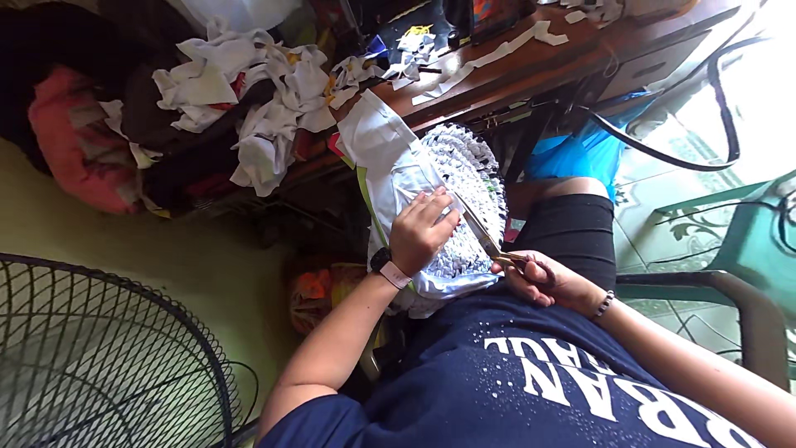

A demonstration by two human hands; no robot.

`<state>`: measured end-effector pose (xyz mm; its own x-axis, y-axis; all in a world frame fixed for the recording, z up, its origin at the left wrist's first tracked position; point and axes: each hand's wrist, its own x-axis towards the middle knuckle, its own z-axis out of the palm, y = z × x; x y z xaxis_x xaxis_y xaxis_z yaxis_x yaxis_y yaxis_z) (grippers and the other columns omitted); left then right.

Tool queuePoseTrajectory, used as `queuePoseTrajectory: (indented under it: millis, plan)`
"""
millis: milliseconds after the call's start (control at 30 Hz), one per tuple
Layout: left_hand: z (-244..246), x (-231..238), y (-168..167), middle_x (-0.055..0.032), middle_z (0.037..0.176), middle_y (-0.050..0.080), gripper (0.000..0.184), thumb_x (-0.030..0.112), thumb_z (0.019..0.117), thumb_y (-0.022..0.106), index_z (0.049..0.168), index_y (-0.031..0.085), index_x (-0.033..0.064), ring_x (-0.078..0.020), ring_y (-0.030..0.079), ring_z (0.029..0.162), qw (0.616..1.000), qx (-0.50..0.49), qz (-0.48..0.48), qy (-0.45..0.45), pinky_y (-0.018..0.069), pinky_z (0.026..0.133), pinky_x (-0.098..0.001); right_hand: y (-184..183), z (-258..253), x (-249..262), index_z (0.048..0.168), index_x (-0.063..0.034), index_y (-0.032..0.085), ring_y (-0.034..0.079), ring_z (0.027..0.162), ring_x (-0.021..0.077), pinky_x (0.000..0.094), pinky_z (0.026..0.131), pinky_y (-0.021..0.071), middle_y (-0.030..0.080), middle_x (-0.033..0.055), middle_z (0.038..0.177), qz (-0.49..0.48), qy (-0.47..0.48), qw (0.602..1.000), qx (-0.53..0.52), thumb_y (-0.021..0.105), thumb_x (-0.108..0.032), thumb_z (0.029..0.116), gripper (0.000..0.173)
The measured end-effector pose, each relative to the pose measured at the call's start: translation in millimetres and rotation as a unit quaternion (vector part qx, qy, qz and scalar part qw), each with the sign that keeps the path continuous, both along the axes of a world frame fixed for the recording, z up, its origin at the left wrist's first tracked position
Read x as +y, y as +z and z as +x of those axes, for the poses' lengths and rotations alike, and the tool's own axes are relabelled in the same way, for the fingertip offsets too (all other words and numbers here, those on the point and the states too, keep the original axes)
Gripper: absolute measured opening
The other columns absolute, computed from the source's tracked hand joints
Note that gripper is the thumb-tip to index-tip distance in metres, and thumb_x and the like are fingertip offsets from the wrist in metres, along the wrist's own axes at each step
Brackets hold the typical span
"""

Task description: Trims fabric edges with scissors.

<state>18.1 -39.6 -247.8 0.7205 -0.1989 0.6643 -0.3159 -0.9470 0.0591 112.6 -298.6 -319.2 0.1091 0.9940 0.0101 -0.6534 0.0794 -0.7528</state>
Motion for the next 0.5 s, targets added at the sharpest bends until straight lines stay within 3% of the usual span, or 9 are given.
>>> queuePoseTrajectory:
  millis: [133, 500]
  plan:
    - [0, 1, -2, -0.0156, 0.114, 0.075, 0.012, 0.009, 0.0915, 0.069, 0.097, 0.080, 0.0070, -0.0328, 0.068, 0.120, 1.000, -0.004, -0.007, -0.005, 0.0530, 0.106, -0.0490, 4, 1, 6, 0.120, -0.0155, 0.069, 0.057, 0.050, -0.0011, 0.0129, 0.044, 0.0460, 0.063, -0.0091, 0.068, -0.002, -0.004, 1.000, 0.024, 0.066, -0.067, 0.0869, 0.061]
    - [0, 2, -4, -0.0157, 0.115, 0.075, 0.014, 0.009, 0.0929, 0.068, 0.099, 0.080, 0.0071, -0.0333, 0.067, 0.121, 1.000, -0.005, -0.016, -0.011, 0.0526, 0.106, -0.0499, -1, 5, 23, 0.121, -0.0131, 0.068, 0.059, 0.052, -0.0001, 0.0130, 0.047, 0.0475, 0.063, -0.0075, 0.069, 0.025, 0.004, 0.999, 0.039, 0.067, -0.063, 0.0886, 0.060]
